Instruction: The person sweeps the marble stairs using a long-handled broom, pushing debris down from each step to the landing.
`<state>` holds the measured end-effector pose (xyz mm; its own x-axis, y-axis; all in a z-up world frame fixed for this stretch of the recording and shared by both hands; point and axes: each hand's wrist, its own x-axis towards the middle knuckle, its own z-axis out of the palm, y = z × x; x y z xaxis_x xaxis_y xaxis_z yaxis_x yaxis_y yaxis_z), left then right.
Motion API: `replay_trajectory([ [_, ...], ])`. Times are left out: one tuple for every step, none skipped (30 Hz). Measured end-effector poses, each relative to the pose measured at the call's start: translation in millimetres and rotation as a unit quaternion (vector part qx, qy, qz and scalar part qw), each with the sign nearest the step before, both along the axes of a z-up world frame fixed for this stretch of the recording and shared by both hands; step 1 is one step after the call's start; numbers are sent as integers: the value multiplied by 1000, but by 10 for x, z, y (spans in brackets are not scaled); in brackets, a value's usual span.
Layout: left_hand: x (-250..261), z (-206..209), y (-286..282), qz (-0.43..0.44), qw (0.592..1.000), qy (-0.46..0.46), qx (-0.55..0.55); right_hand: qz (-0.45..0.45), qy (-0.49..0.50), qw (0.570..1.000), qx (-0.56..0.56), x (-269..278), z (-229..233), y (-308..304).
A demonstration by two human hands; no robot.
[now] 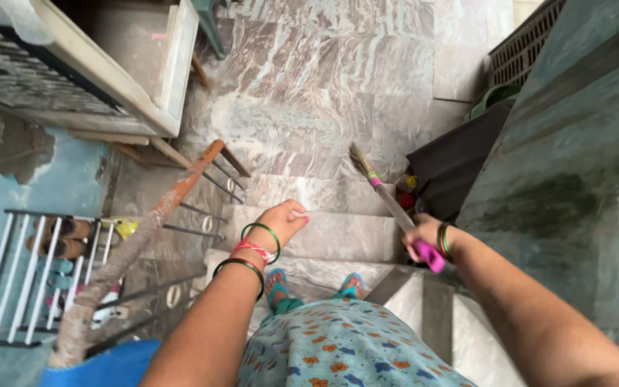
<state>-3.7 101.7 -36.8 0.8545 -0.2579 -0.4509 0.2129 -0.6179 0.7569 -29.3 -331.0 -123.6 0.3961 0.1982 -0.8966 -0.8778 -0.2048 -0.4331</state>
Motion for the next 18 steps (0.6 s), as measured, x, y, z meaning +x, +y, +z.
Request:
replay_trajectory([
  [46,11,40,-5,1000,-5,-10,-92,15,992,90,107,-185,124],
  [99,24,107,-9,1000,-9,-21,-183,29,966,179,167,-260,259],
  [139,34,179,-14,999,-13,-31,-267,76,944,175,229,-306,388],
  [166,43,246,-24,999,-6,-29,-348,123,913,172,359,-336,574],
  [186,47,318,-33,999,1,-27,-426,169,873,168,458,-358,771],
  [201,41,412,-42,999,9,-25,-474,170,846,178,499,-374,957],
  [212,27,518,-47,999,5,-22,-520,171,816,187,531,-380,1140],
  [214,5,613,-51,999,1,-19,-564,172,784,196,558,-354,1317],
  [221,-24,711,-55,998,-3,-16,-588,129,780,171,565,-348,1527],
  [214,-61,815,-53,999,-1,-10,-610,87,775,144,543,-369,1740],
  [211,-95,921,-51,999,1,-4,-630,45,767,117,522,-405,1890],
  [209,-117,1017,-49,999,4,3,-661,64,736,132,507,-465,1981],
  [219,-128,1108,-52,999,5,5,-690,82,704,148,506,-562,2058],
  [210,-133,1191,-53,999,6,7,-717,101,670,161,490,-631,2121],
  [197,-130,1257,-54,998,8,9,-732,102,655,161,471,-703,2144],
  [190,-114,1317,-55,998,15,13,-743,102,641,163,495,-773,2135],
  [173,-91,1376,-56,998,22,16,-755,102,627,164,505,-843,2111],
  [158,-69,1438,-55,998,29,21,-749,123,632,155,488,-924,2054],
])
